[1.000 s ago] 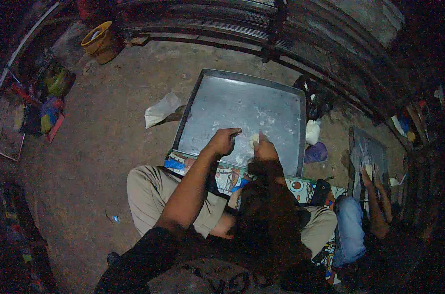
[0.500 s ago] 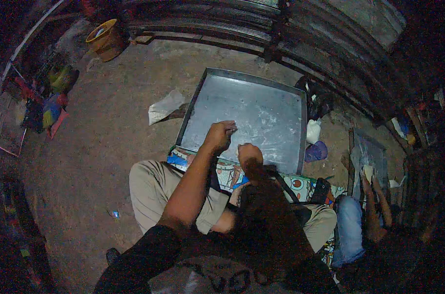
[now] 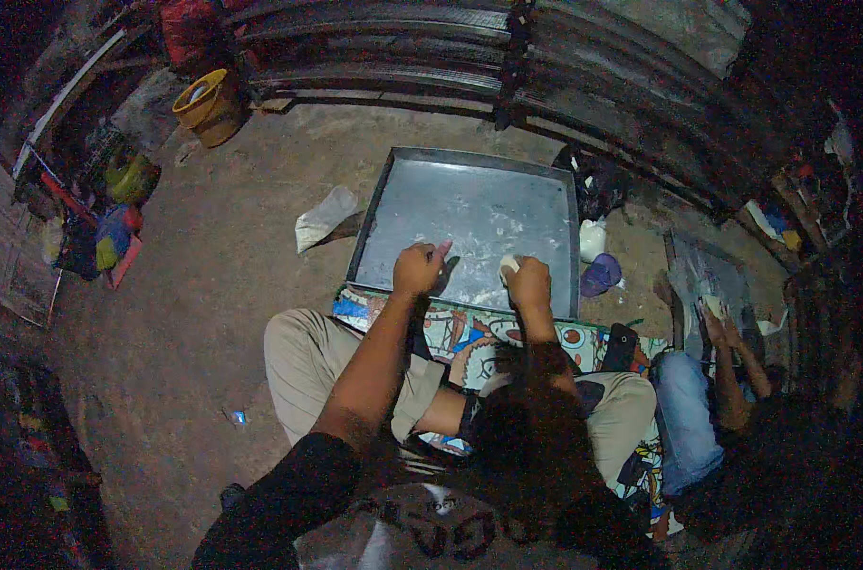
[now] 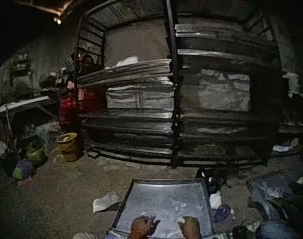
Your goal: The person prepares dough by kneading and shaping it by hand on a tray.
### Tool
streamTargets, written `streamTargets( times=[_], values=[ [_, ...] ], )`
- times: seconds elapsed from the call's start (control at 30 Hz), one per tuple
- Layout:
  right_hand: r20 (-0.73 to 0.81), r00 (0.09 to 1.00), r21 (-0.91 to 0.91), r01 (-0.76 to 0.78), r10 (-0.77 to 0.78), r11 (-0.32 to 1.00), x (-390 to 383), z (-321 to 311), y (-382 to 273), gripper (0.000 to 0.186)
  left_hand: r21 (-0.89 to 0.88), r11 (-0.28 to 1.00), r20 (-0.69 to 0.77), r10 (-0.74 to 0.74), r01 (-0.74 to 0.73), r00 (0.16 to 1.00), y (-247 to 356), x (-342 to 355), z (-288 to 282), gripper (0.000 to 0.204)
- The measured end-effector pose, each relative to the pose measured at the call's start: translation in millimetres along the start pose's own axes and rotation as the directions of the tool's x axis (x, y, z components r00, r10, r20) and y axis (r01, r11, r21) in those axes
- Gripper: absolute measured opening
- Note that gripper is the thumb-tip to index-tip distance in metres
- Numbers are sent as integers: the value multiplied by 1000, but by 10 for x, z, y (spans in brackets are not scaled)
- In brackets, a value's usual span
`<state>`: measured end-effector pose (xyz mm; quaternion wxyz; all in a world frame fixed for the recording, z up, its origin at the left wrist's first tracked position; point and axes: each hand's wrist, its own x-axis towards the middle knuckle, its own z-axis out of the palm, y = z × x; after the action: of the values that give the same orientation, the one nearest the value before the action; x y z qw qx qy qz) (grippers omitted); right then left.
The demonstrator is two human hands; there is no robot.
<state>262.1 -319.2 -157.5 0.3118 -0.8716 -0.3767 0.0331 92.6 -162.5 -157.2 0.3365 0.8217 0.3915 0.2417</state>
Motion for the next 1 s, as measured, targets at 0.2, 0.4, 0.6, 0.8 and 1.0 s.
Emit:
streamTargets(
  times=[0.2, 0.4, 0.6, 0.8, 1.0],
  values=[
    [193, 963, -198, 225, -187, 954, -231, 489, -43, 25, 273, 962, 34, 11, -20, 999, -575, 68, 51, 39],
    [372, 901, -285, 340, -223, 896, -197, 682, -562, 17, 484, 872, 208, -204, 80, 957, -581, 10, -191, 23],
    [227, 956, -166, 227, -187, 960, -91, 770, -271, 19, -35, 993, 506, 111, -108, 855, -481, 12, -3, 21],
    [255, 959, 229, 62, -121, 971, 131, 339, -354, 30, -199, 977, 178, -46, 82, 983, -316, 122, -143, 13],
    [476, 851, -194, 348, -223, 917, -123, 677, -576, 27, -223, 969, -100, -132, 107, 986, -513, 344, -1, 16]
  ],
)
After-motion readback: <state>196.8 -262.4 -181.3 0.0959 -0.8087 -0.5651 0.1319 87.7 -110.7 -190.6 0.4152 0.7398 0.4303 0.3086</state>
